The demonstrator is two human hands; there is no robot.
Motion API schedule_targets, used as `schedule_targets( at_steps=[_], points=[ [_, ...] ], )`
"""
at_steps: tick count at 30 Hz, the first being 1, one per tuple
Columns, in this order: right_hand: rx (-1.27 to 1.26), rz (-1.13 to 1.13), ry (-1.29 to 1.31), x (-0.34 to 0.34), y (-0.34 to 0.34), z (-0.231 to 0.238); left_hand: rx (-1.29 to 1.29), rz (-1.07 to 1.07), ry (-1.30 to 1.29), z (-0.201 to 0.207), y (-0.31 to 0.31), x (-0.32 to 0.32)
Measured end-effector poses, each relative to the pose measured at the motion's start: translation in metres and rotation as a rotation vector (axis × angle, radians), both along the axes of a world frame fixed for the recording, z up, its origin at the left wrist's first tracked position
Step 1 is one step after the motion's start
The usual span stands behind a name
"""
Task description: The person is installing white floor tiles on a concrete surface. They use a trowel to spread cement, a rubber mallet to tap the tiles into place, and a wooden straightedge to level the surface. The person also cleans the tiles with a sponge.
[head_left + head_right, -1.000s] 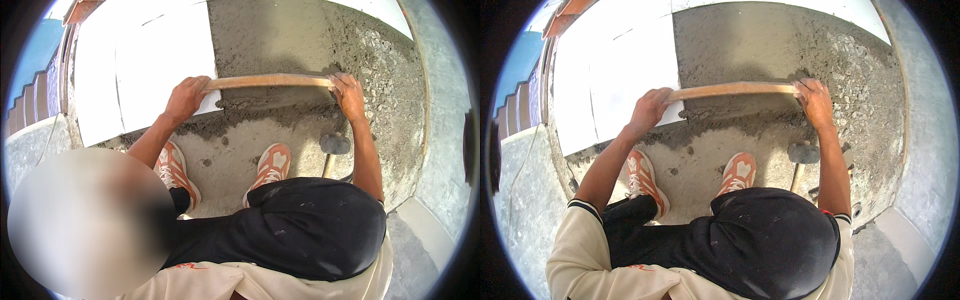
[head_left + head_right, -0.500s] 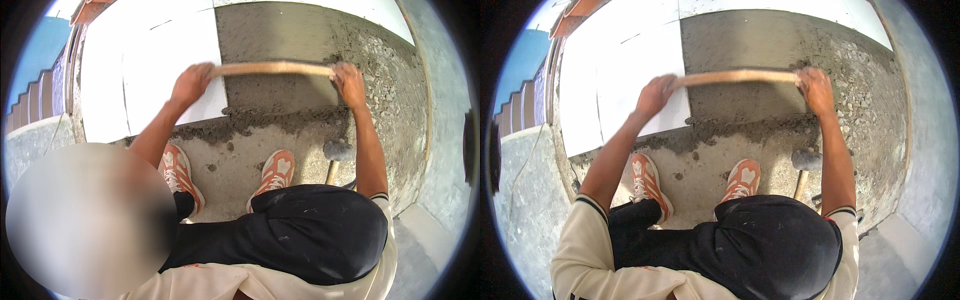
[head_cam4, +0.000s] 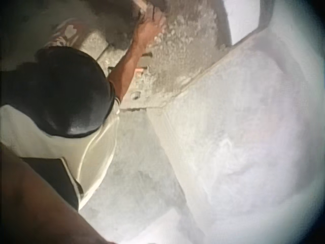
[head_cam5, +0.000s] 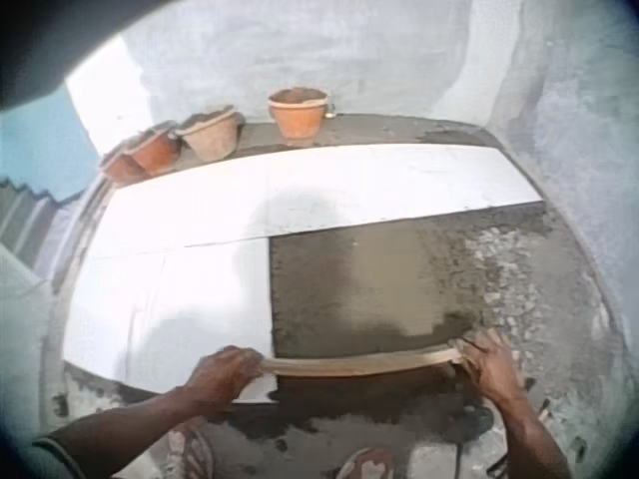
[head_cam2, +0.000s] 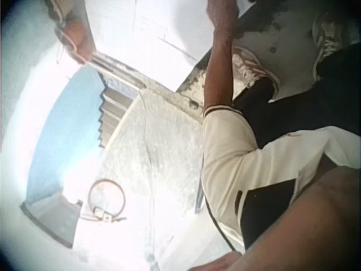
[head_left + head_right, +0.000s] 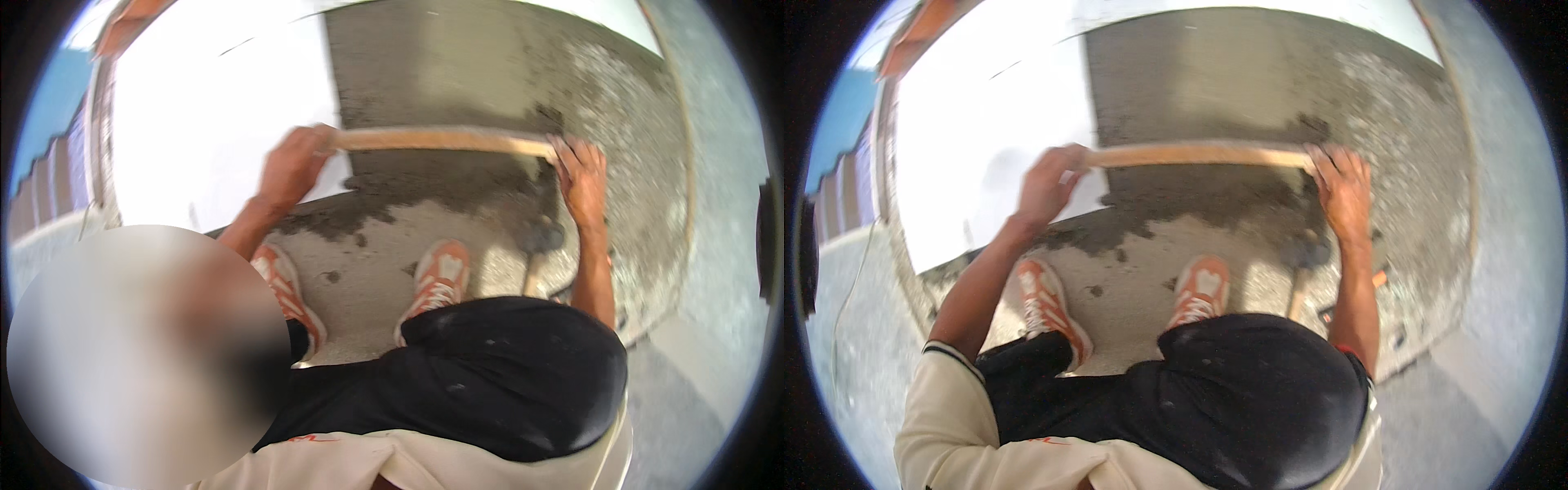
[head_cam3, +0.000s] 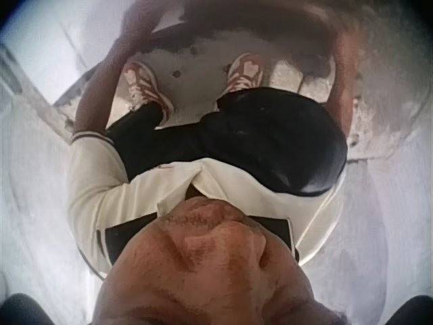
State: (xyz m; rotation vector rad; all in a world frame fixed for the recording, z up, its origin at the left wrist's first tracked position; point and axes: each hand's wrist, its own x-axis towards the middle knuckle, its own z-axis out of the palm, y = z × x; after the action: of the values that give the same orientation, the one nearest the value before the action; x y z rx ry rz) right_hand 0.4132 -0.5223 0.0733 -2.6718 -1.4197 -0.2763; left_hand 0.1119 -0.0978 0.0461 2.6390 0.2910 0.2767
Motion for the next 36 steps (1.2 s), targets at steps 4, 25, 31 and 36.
schedule_targets(
  at_steps=[4,25,31,36],
  points=[
    [0.079,-0.183,-0.257,0.011,-0.050,0.066,0.053,-0.177,-0.236,0.061,-0.038,0.066],
    [0.296,-1.580,0.425,-0.172,-0.307,-0.090,-1.165,-0.322,0.521,-0.015,-0.346,0.234],
    [0.731,-1.533,0.078,-0.172,-0.285,0.029,-0.744,-0.719,0.582,0.003,-0.431,0.194],
    [0.918,-1.117,0.429,-0.160,-0.200,0.072,-0.472,-1.176,0.852,0.053,-0.280,0.212]
  ],
)
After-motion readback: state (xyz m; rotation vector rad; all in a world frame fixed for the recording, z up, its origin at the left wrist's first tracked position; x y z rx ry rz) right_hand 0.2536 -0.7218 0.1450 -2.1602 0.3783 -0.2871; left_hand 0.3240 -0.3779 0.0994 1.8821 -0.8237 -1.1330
